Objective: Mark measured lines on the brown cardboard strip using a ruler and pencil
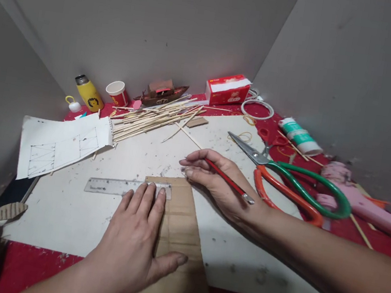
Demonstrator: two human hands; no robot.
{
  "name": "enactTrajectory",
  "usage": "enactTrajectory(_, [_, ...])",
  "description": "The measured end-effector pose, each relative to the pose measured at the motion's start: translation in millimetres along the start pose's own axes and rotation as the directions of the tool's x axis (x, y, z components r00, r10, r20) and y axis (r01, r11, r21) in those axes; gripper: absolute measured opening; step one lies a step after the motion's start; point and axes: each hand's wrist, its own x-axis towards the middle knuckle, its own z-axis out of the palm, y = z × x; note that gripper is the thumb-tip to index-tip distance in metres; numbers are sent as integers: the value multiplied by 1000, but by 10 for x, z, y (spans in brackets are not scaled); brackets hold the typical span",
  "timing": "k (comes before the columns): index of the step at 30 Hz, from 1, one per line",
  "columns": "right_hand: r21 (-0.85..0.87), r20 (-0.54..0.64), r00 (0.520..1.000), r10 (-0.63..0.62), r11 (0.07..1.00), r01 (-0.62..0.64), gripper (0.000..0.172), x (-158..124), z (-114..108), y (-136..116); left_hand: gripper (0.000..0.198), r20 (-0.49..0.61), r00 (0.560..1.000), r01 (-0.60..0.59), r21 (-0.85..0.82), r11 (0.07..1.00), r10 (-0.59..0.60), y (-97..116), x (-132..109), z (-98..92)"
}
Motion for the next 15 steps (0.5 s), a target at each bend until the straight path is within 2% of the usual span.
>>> enactTrajectory(7, [20, 43, 999, -28, 999, 27, 24, 4, -22, 62, 101, -7, 1000, 0, 11, 1000, 1, -20, 5, 3])
enactTrajectory(15, [-12, 48, 999, -17, 1000, 18, 21, 16, -5, 37, 104, 85, 996, 26, -25, 999, -24, 1, 38, -56])
